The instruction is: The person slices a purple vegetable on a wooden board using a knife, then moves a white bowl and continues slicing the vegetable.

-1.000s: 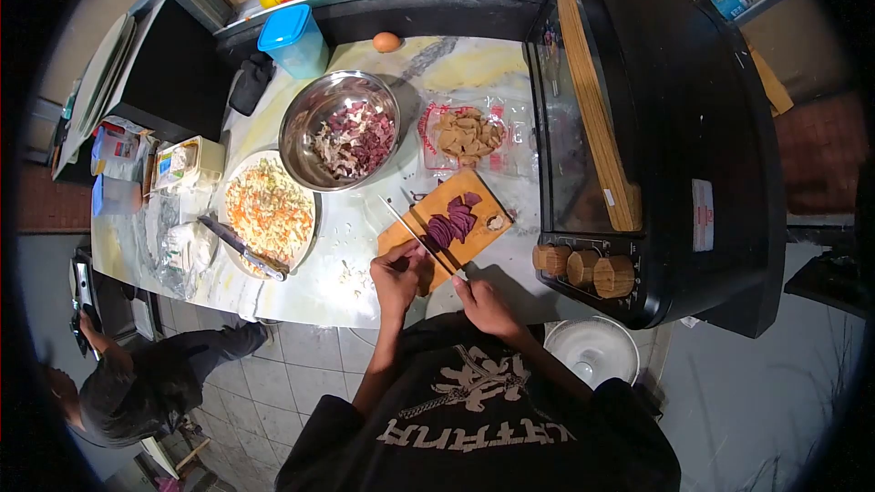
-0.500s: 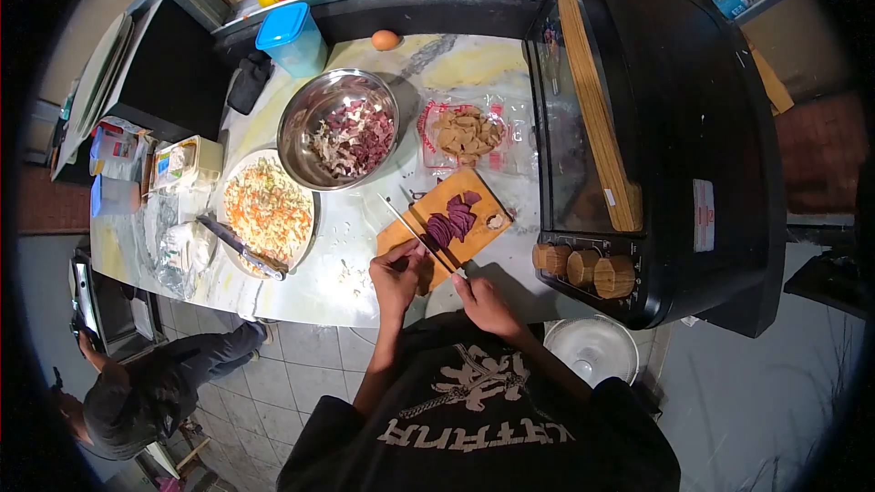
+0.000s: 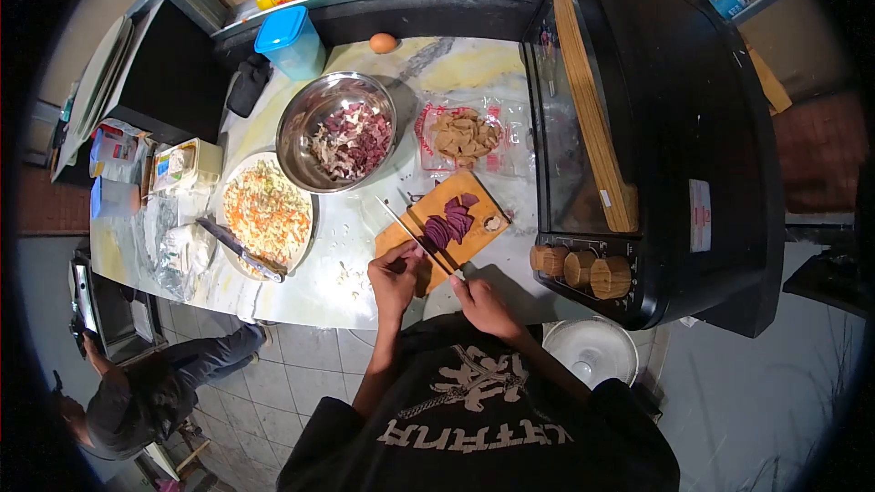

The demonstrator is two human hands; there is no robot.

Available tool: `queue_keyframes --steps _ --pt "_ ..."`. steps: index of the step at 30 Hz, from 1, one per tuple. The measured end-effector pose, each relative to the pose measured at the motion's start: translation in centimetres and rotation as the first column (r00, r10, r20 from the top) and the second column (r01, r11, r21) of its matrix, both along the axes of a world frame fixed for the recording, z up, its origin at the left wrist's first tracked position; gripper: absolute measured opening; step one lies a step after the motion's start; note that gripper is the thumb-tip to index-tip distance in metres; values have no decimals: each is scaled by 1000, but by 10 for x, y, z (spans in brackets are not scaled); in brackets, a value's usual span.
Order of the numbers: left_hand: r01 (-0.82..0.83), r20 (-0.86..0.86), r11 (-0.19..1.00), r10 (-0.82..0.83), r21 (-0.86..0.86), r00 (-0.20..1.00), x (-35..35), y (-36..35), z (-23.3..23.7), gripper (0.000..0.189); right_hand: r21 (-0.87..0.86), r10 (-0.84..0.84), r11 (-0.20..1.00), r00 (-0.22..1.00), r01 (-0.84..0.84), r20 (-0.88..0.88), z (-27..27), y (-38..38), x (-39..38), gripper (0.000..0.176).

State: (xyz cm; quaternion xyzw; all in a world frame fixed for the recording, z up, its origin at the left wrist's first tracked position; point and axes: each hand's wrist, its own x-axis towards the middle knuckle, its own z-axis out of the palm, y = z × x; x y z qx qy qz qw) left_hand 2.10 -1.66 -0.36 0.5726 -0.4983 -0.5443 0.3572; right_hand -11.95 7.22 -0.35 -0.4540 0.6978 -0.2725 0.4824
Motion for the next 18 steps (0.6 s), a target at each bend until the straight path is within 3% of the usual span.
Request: queue_keyframes --steps 2,15,18 --pt "-7 -26 999 7 33 1000 2 1 -6 17 -75 -12 997 999 9 -34 -1 2 1 49" --pt "-19 49 999 18 28 999 -1 -1 7 15 -31 -4 1000 999 3 -38 5 0 2 50" --pt "-8 -24 1000 9 9 1000 1 0 1 15 -34 5 999 1000 -6 -27 4 1 2 51"
